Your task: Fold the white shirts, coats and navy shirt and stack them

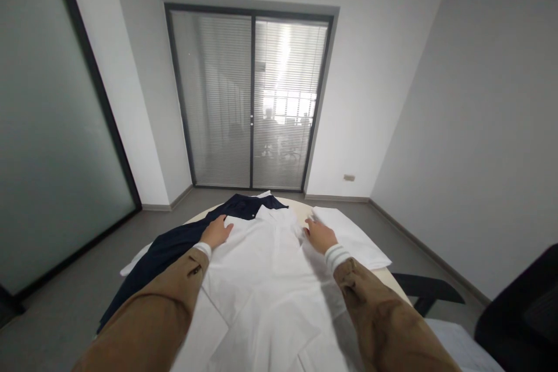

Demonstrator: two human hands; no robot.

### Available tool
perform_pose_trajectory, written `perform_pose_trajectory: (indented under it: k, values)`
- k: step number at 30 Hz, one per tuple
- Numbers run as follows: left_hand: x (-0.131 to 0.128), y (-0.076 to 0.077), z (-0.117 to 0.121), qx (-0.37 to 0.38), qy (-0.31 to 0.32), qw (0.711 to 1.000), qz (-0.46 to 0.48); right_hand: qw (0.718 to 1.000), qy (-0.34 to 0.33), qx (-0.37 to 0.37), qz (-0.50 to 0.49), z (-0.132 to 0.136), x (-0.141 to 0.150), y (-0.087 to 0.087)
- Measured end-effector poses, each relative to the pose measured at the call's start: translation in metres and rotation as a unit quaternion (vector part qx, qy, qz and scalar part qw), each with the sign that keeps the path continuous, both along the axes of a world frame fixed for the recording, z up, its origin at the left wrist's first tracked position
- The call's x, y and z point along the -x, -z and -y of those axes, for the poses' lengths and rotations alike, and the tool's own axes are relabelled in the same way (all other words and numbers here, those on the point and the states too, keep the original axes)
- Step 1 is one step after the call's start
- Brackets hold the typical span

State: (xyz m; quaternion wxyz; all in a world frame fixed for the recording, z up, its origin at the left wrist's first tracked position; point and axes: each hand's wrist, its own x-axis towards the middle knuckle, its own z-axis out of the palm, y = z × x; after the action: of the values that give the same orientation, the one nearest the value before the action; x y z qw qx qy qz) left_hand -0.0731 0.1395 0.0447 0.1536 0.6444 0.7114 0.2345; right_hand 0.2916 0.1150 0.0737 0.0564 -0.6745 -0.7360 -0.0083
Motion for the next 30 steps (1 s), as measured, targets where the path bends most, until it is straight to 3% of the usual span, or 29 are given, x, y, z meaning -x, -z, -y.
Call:
perform_pose_trajectory:
  k: [6,12,24,30]
  values:
    - [-0.009,0.0,0.005,-0.012,0.064,0.998,0.005,0.997,0.062,0.055,0.01,-0.019,0.006,0.017]
    - [-0.012,-0.005,0.009,-0.051,0.068,0.996,-0.005,0.995,0.083,0.056,0.009,-0.026,0.009,0.028]
    - [0.013,-0.033,0.004,-0.097,-0.069,0.993,0.012,0.992,0.092,-0.073,-0.045,-0.042,0.002,-0.004]
    - [0.02,-0.034,-0.001,-0.078,-0.068,0.989,0.107,0.981,0.041,-0.136,-0.13,-0.049,0.005,-0.006]
